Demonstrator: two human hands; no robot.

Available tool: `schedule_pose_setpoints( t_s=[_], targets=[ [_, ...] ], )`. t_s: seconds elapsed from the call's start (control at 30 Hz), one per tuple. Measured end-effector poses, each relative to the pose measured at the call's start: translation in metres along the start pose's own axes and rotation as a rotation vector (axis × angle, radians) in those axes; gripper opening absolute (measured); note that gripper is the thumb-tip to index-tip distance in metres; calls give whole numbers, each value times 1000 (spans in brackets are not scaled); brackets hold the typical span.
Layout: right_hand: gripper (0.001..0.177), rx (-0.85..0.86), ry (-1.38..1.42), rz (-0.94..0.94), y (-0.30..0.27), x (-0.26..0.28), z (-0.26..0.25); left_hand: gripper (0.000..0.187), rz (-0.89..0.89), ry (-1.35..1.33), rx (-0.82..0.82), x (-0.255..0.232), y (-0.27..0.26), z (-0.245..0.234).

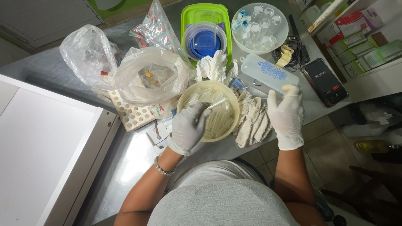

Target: The person wipes the exterior of multiple test tubes with a white cloth while wearing gloves. They handle the tubes one by one, wiping them and placing them into a yellow bowl on the countertop.

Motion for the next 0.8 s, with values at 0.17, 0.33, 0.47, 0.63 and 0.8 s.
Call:
schedule_pose_setpoints(
  t_s=[0.17, 0.33, 0.47, 0.63, 0.8],
  targets=[
    [49, 204, 143, -238, 28, 104, -8, 19, -488, -749, -41, 5, 2, -20],
    [65, 494, 25, -185, 78, 129, 97, 23, -516, -857, -83, 6, 1, -20],
    [64, 603, -38, -169, 100, 131, 155, 22, -495, -822, -109, 5, -2, -25],
    [35, 618, -73, -74, 102, 124, 154, 22, -488, -786, -140, 4, 2, -30],
    [35, 335, 497, 82, 98, 138, 80, 22, -439, -697, -134, 16, 15, -13]
  ],
)
Point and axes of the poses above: each hand's wrist, its own y-axis towards the middle knuckle, its own z-axis out of the palm, x = y × z, the point moved 2 cm from there along y, towards the middle knuckle, and after that the axes turned 1 degree about y, right-handed, at the moved point
